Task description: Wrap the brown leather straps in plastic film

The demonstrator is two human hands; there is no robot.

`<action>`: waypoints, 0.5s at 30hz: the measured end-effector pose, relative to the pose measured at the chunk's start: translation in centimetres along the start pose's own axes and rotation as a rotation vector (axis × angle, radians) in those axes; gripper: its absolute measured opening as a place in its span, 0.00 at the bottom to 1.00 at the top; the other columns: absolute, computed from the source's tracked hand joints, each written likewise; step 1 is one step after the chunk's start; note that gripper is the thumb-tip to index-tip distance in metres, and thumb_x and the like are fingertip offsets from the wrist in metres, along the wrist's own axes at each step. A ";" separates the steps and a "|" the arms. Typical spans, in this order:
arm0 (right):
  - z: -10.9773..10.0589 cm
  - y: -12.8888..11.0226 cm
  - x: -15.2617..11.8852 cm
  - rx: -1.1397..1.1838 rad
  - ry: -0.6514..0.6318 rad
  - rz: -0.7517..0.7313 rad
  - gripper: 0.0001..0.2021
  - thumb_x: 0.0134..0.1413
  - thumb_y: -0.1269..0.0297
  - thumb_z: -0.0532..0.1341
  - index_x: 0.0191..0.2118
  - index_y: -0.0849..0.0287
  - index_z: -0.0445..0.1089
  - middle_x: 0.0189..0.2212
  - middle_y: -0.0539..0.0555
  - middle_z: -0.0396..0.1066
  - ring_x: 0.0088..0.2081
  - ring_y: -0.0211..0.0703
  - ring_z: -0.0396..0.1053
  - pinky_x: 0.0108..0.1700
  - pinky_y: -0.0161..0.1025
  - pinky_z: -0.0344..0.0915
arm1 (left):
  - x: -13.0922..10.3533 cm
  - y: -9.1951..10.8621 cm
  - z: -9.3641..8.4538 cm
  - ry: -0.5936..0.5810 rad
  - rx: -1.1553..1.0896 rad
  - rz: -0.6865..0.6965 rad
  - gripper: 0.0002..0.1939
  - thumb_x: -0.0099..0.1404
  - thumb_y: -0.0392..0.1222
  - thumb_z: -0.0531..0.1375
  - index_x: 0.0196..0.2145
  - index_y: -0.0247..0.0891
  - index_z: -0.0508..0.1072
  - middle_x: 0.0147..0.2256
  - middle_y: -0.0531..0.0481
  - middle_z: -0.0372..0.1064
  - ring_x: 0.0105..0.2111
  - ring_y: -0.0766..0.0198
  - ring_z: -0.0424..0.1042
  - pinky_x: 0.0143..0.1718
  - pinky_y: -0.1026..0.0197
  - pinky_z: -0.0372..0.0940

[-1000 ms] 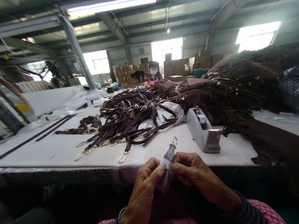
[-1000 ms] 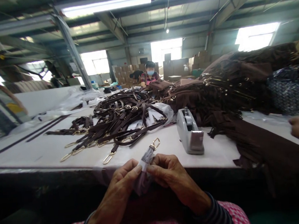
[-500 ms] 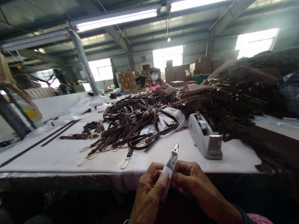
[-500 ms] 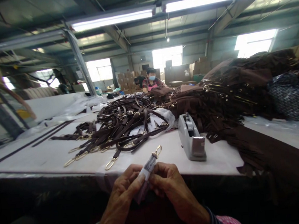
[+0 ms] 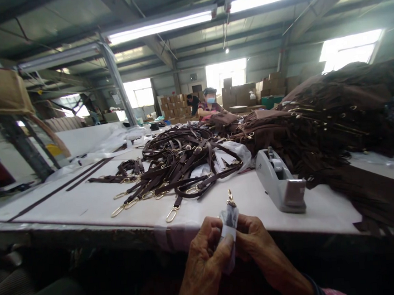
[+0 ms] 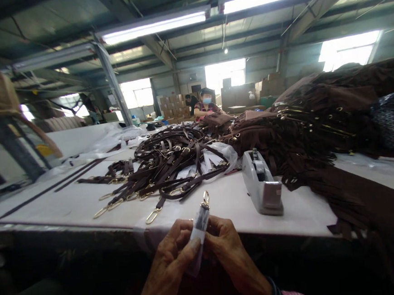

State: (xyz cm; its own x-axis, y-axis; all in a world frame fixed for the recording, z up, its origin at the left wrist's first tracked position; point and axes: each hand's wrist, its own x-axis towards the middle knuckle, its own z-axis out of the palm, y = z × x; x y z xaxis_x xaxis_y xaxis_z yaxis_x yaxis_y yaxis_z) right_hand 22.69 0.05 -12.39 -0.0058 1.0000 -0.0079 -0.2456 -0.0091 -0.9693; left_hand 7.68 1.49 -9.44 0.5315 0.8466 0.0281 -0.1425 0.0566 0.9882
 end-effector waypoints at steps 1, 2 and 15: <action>0.1 0.1 0.1 0.005 0.008 -0.006 0.25 0.49 0.42 0.73 0.34 0.63 0.76 0.21 0.46 0.62 0.21 0.29 0.51 0.22 0.30 0.48 | 0.0 -0.2 0.1 0.002 0.002 -0.006 0.17 0.66 0.57 0.66 0.40 0.40 0.72 0.31 0.49 0.76 0.30 0.62 0.74 0.32 0.63 0.66; 0.1 0.2 0.2 0.007 0.008 -0.017 0.24 0.49 0.43 0.74 0.33 0.63 0.76 0.22 0.46 0.63 0.21 0.30 0.51 0.23 0.30 0.49 | 0.0 -0.3 0.1 0.006 0.012 -0.012 0.18 0.66 0.57 0.66 0.40 0.40 0.72 0.31 0.49 0.76 0.30 0.62 0.74 0.32 0.64 0.66; -0.8 -1.0 -0.8 -0.110 -0.020 -0.062 0.18 0.58 0.49 0.70 0.38 0.61 0.77 0.26 0.47 0.64 0.26 0.34 0.53 0.27 0.32 0.51 | -0.2 0.6 -0.9 0.134 0.202 0.065 0.14 0.67 0.53 0.66 0.38 0.40 0.74 0.33 0.50 0.75 0.31 0.63 0.71 0.33 0.64 0.64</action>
State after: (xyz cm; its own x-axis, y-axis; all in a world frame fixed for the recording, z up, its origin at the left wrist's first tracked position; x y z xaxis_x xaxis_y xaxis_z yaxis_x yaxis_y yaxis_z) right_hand 23.75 -0.77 -11.62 -0.0138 0.9983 0.0568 -0.1378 0.0544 -0.9890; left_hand 6.72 1.83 -9.03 0.4093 0.9084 0.0855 0.0043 -0.0956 0.9954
